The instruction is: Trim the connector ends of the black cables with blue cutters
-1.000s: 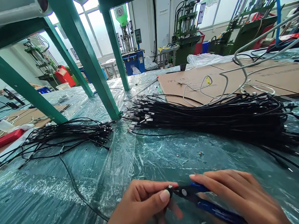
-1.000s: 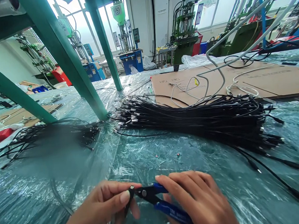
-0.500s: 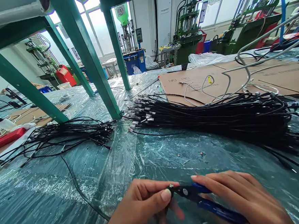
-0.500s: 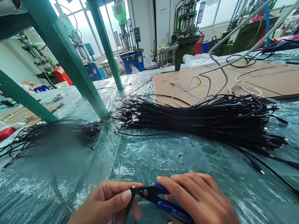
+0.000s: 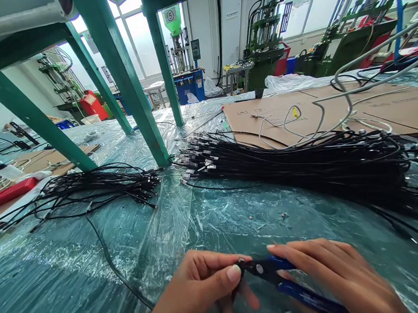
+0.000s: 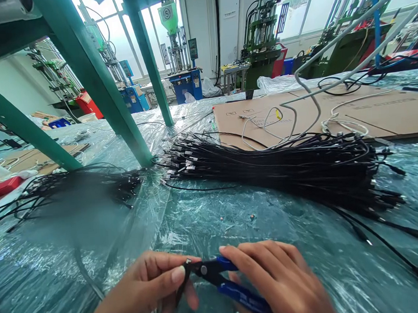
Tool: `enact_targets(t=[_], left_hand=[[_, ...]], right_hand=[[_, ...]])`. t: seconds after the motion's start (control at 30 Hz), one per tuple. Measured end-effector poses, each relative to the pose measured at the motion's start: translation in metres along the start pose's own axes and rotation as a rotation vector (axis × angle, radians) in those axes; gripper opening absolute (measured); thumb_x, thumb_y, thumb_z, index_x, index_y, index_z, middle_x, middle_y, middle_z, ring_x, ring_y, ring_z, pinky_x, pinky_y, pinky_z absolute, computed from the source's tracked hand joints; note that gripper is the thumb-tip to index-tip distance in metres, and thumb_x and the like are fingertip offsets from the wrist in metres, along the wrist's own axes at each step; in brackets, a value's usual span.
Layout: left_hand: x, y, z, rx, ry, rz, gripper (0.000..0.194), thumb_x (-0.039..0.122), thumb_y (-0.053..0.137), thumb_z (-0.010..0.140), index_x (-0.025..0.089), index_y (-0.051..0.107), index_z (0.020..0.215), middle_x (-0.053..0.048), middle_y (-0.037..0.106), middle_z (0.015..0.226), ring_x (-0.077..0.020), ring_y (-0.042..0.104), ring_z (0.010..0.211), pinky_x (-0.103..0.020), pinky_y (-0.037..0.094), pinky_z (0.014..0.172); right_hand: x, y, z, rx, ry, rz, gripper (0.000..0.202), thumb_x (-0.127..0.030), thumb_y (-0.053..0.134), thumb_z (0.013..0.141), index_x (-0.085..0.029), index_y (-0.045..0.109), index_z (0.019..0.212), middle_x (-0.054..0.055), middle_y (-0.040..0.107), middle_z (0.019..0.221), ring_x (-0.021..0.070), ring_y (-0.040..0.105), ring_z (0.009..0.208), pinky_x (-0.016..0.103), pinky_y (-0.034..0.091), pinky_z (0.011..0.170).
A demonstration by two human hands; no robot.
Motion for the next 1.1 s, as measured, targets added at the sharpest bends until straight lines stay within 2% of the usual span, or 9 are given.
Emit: enact_targets(t=[0.37,0.5,0.7,0.83,0.97,1.1], left_hand=[[-0.002,-0.001,-0.003,0.001,-0.001,-0.013,0.04,0.046,0.07,0.079,0.015,0.075,0.104,-0.005,0.069,0.071,-0.0005,0.05,0.037,-0.009,0.035,0.037],[-0.004,-0.003,-0.001,0.021,-0.002,-0.057,0.039,0.044,0.073,0.077,0.015,0.075,0.103,-0.004,0.07,0.072,-0.0014,0.054,0.039,-0.01,0.037,0.039],[0.002,-0.005,0.002,0.063,0.093,-0.12,0.038,0.045,0.08,0.07,0.017,0.076,0.096,0.0,0.066,0.067,-0.006,0.063,0.05,-0.014,0.047,0.05],[0.004,-0.013,-0.005,0.189,0.12,0.032,0.037,0.045,0.078,0.07,0.013,0.073,0.087,-0.002,0.068,0.069,-0.0073,0.061,0.048,-0.016,0.046,0.048],[0.006,-0.017,-0.011,0.275,0.111,0.319,0.027,0.038,0.066,0.08,0.015,0.068,0.095,-0.004,0.069,0.075,-0.0077,0.052,0.044,-0.019,0.042,0.043],[0.024,-0.016,-0.017,0.37,0.214,0.663,0.014,0.026,0.063,0.08,0.015,0.07,0.084,0.003,0.05,0.055,-0.0071,0.037,0.046,-0.019,0.027,0.044]], right_hand=[[0.001,0.002,-0.004,-0.007,-0.009,-0.014,0.023,-0.017,0.053,0.083,-0.023,0.061,0.103,-0.003,0.07,0.081,0.0108,0.066,0.07,0.023,0.05,0.066],[0.008,-0.004,-0.006,0.024,0.074,-0.022,0.019,-0.029,0.054,0.087,-0.026,0.06,0.105,-0.003,0.07,0.083,0.0132,0.066,0.07,0.025,0.05,0.063],[0.017,-0.006,-0.009,0.036,0.192,0.003,0.02,-0.035,0.053,0.087,-0.029,0.06,0.105,-0.003,0.07,0.085,0.0141,0.068,0.071,0.024,0.052,0.061],[0.016,-0.011,-0.003,0.075,0.18,0.012,0.017,-0.035,0.053,0.086,-0.03,0.061,0.1,-0.005,0.07,0.081,0.0123,0.067,0.066,0.021,0.052,0.058],[0.015,-0.007,-0.003,0.051,0.185,0.028,0.019,-0.037,0.054,0.086,-0.029,0.06,0.102,-0.005,0.07,0.084,0.0126,0.068,0.07,0.021,0.054,0.061],[0.012,-0.002,-0.007,0.022,0.175,0.059,0.022,-0.037,0.056,0.084,-0.03,0.059,0.105,-0.004,0.07,0.086,0.0136,0.068,0.073,0.021,0.055,0.063]])
Point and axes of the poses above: each hand's wrist, its own z-axis towards the middle knuckle, its own y-axis out of the palm, x = y × z, the point moved 9 cm from there along z, towards the middle knuckle
